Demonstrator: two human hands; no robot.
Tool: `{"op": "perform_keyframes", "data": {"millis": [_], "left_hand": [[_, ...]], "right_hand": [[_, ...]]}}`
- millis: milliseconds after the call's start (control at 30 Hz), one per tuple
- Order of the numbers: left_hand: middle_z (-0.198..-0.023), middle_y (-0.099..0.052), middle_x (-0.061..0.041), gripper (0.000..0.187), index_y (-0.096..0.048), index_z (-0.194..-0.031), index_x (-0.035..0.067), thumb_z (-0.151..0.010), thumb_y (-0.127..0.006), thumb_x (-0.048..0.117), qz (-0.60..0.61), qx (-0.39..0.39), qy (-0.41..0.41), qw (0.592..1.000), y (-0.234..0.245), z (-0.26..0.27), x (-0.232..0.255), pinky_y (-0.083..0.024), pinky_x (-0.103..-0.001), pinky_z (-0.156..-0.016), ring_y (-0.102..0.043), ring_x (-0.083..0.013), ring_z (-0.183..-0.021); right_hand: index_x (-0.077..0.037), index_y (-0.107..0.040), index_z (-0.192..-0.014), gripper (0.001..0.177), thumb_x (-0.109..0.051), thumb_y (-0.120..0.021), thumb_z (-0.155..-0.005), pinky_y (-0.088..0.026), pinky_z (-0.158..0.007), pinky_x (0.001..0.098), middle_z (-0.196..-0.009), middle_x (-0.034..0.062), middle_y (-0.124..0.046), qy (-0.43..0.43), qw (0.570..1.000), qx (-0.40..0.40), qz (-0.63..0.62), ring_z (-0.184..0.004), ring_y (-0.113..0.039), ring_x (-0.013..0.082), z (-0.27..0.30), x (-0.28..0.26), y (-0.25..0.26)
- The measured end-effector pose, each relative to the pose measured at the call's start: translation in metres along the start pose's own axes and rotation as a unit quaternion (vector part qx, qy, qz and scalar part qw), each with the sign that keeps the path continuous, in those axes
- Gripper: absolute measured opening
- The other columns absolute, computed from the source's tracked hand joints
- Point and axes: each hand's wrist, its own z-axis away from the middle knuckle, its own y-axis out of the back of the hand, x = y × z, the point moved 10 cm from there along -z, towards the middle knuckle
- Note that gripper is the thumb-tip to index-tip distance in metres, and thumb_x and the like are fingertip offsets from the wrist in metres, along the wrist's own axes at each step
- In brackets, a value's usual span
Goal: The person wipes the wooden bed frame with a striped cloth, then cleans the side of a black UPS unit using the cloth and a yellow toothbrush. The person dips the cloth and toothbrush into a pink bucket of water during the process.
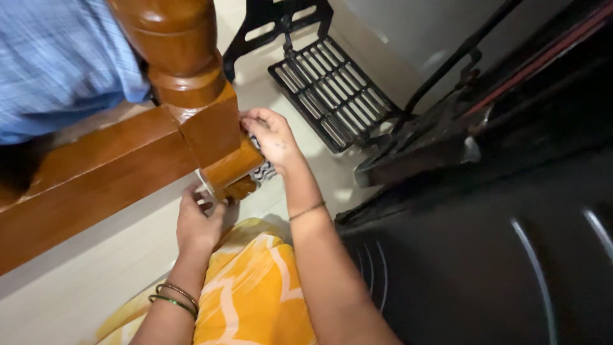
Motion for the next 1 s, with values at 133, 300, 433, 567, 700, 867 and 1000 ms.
{"op": "perform_keyframes", "data": {"millis": [133,300,433,567,700,867,1000], "left_hand": [[-0.108,-0.078,-0.006,0.031,-0.073,-0.116,0.011,-0.088,-0.074,0.025,-0.018,-0.023,0.055,0.998,0.003,0.017,-0.018,-0.054,-0.034,-0.089,-0.072,-0.0192,-0.096],[-0.096,-0.074,-0.011,0.035,-0.069,-0.114,0.006,-0.082,-0.076,0.018,0.147,-0.057,-0.087,0.984,0.004,0.033,0.016,-0.056,-0.031,-0.083,-0.069,-0.0179,-0.084],[-0.1,-0.076,-0.011,0.043,-0.066,-0.123,0.006,-0.081,-0.069,0.015,0.137,-0.105,-0.147,0.974,0.0,0.052,0.019,-0.056,-0.033,-0.08,-0.071,-0.0183,-0.085],[-0.106,-0.077,-0.013,0.043,-0.066,-0.13,0.007,-0.088,-0.063,0.017,0.129,-0.129,-0.125,0.975,0.015,0.07,0.019,-0.054,-0.034,-0.088,-0.072,-0.0191,-0.093],[-0.104,-0.077,-0.014,0.04,-0.068,-0.127,0.006,-0.089,-0.061,0.015,0.132,-0.082,-0.11,0.982,0.05,0.095,0.019,-0.053,-0.032,-0.089,-0.072,-0.0185,-0.093],[-0.103,-0.074,-0.008,0.031,-0.067,-0.118,-0.002,-0.091,-0.059,0.01,0.341,-0.006,-0.144,0.929,0.128,0.104,0.028,-0.053,-0.029,-0.08,-0.066,-0.0142,-0.091],[-0.105,-0.07,-0.005,0.026,-0.065,-0.12,0.0,-0.098,-0.056,0.009,0.404,0.093,-0.177,0.893,0.211,0.11,0.024,-0.051,-0.028,-0.078,-0.063,-0.0112,-0.091]], "right_hand": [[0.003,-0.066,-0.099,0.004,-0.001,-0.063,-0.1,-0.052,-0.085,0.0291,-0.097,0.0061,-0.069,0.039,0.987,0.011,0.156,-0.09,-0.061,0.0131,0.041,-0.033,-0.009],[0.001,-0.066,-0.101,0.006,-0.003,-0.063,-0.098,-0.052,-0.084,0.0289,-0.096,0.0051,-0.07,0.106,0.991,0.06,0.05,-0.09,-0.063,0.012,0.097,-0.108,-0.051],[0.001,-0.064,-0.1,0.007,-0.007,-0.063,-0.099,-0.052,-0.077,0.0356,-0.095,0.0137,-0.065,0.248,0.913,0.199,0.255,-0.086,-0.063,0.0268,0.146,-0.163,-0.101],[-0.001,-0.065,-0.091,0.01,-0.011,-0.063,-0.094,-0.051,-0.071,0.0429,-0.092,0.017,-0.067,0.195,0.871,0.21,0.398,-0.082,-0.067,0.0393,0.165,-0.165,-0.123],[-0.002,-0.066,-0.091,0.003,-0.003,-0.064,-0.093,-0.053,-0.072,0.0396,-0.091,0.0124,-0.069,0.232,0.872,0.127,0.413,-0.082,-0.067,0.0328,0.18,-0.168,-0.126],[-0.007,-0.064,-0.104,0.011,0.0,-0.063,-0.095,-0.05,-0.065,0.0287,-0.089,0.0042,-0.064,0.2,0.954,0.215,0.066,-0.072,-0.058,0.0132,0.175,-0.19,-0.125],[-0.004,-0.066,-0.106,0.015,0.0,-0.061,-0.093,-0.054,-0.075,0.0341,-0.107,0.01,-0.056,0.313,0.885,0.269,0.215,-0.086,-0.062,0.0217,0.196,-0.228,-0.222]]}}
